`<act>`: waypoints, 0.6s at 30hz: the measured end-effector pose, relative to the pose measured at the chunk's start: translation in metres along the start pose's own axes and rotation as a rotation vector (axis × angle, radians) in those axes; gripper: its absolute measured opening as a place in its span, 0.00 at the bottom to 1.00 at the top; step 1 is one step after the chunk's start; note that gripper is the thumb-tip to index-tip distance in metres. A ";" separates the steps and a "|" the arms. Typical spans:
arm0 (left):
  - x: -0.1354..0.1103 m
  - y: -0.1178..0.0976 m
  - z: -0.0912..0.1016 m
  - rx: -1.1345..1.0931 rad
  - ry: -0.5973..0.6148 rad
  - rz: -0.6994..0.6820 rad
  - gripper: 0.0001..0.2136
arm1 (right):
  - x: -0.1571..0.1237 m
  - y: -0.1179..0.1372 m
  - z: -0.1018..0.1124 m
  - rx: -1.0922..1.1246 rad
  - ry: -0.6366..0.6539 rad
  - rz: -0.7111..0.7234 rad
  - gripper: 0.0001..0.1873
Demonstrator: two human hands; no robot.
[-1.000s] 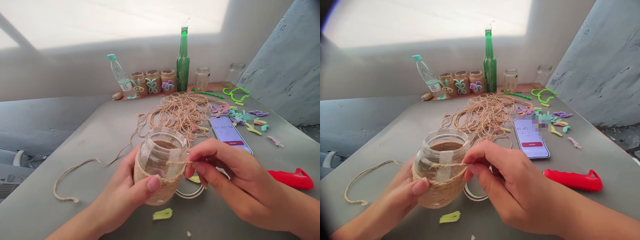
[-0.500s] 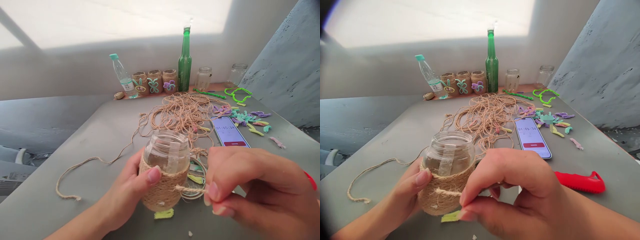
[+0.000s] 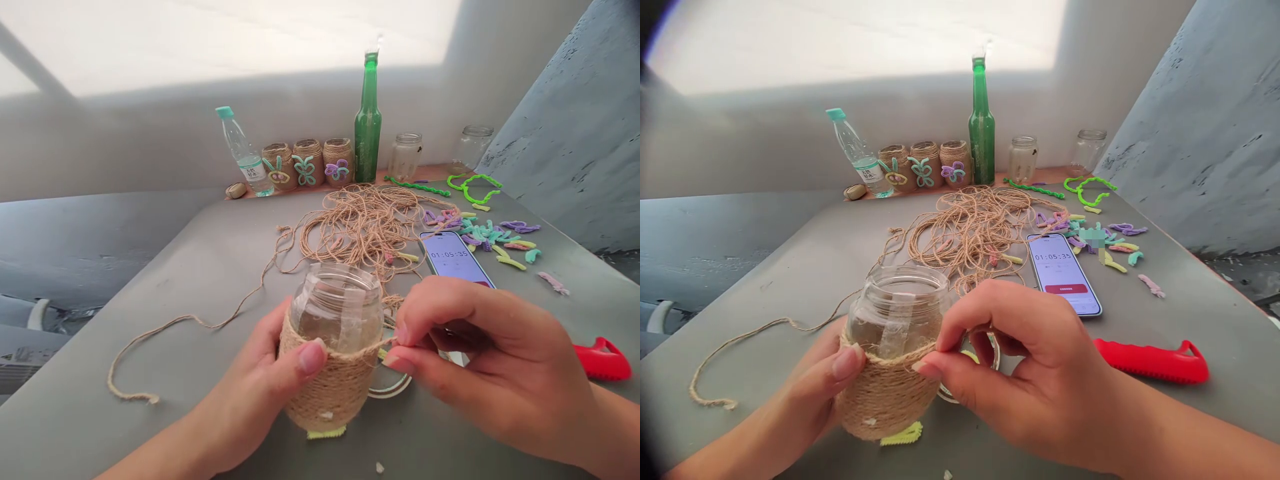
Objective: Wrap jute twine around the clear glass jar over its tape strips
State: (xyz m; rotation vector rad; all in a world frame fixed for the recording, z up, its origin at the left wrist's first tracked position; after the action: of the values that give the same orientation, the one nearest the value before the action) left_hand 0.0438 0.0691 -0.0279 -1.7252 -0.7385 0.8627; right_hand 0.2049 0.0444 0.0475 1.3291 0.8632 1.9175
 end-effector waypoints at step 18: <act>-0.002 -0.004 -0.014 0.028 0.078 -0.018 0.27 | -0.002 0.006 -0.010 -0.124 0.024 0.097 0.11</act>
State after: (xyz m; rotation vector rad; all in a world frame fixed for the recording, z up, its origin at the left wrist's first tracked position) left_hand 0.0544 0.0611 -0.0208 -1.7150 -0.6860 0.7852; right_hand 0.1955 0.0381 0.0488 1.2972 0.6900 2.0307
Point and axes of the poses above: each hand's wrist, its own x-axis towards the middle knuckle, its own z-axis out of the back of the hand, y = z × x, the point moved 9 cm from there along x, towards the middle knuckle, and after that the axes turned 2 degrees about z, right-handed, at the moved point
